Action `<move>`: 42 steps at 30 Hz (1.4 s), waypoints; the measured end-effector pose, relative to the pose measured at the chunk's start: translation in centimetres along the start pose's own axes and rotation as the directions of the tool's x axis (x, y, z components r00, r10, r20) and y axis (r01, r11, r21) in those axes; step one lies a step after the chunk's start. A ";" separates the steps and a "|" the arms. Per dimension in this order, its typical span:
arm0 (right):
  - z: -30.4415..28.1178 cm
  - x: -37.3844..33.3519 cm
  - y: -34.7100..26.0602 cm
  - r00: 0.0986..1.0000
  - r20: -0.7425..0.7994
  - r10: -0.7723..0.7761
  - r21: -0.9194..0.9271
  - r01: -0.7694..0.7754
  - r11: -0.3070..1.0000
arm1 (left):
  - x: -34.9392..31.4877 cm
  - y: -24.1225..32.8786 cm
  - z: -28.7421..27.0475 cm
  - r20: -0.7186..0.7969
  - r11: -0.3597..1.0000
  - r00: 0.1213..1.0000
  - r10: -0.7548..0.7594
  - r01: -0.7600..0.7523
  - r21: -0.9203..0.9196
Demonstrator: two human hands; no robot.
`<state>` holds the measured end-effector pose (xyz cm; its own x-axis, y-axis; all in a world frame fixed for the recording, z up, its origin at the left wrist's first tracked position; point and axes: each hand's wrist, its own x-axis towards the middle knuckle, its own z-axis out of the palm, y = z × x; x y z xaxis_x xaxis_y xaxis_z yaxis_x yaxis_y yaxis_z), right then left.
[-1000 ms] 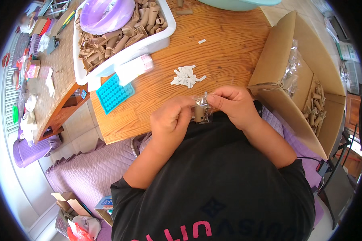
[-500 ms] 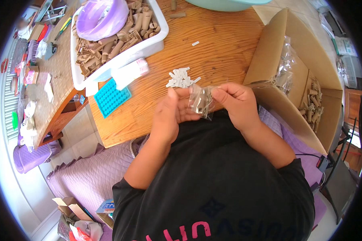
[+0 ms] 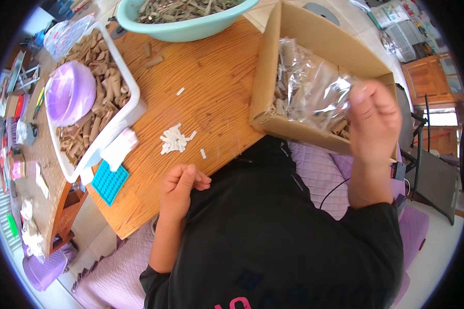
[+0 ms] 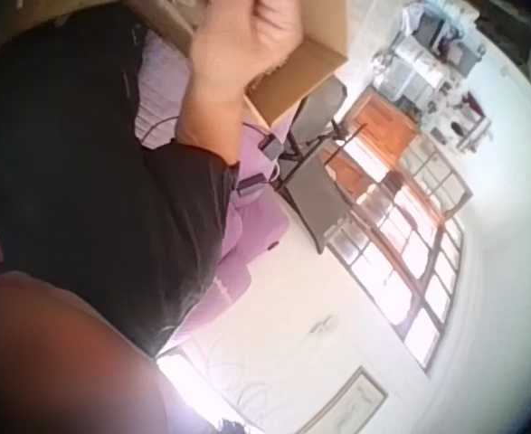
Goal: Packaging small cardboard tubes and white plastic clips into small zip-lock bags.
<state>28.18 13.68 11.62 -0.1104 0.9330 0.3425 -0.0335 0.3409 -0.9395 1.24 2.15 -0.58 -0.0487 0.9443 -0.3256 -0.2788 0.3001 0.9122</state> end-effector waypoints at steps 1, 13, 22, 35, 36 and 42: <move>-1.1 1.0 -0.7 0.996 0.013 0.092 -0.040 -0.091 0.995 | 0.2 -0.2 -0.1 -0.013 1.000 1.000 0.004 -0.004 0.007; -16.7 7.9 7.2 0.857 0.241 0.455 -0.965 0.165 0.202 | 1.4 -0.1 1.1 -0.122 0.999 0.992 0.028 -0.024 0.034; -18.8 7.2 11.1 0.773 0.217 0.596 -0.884 0.415 -0.217 | 1.6 0.2 1.3 -0.173 0.997 0.984 0.044 -0.033 0.063; 0.7 1.2 -1.3 0.798 0.596 -0.086 -0.555 0.487 0.675 | 1.6 3.8 3.5 0.025 0.989 0.997 0.078 -0.074 -0.125; 3.1 -0.2 -0.2 0.751 0.656 -0.075 -0.539 0.536 0.650 | 1.3 4.4 3.9 0.133 0.972 0.990 0.042 -0.010 -0.235; 10.2 -4.1 6.4 0.707 0.702 -0.088 -0.345 0.445 0.826 | 0.6 2.5 1.3 0.131 0.992 0.991 -0.022 0.038 -0.118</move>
<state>18.29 10.88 4.18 -0.7725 0.5485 0.3201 0.2656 0.7369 -0.6216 1.77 3.65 1.82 0.0832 0.9469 -0.3106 -0.3915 0.3177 0.8636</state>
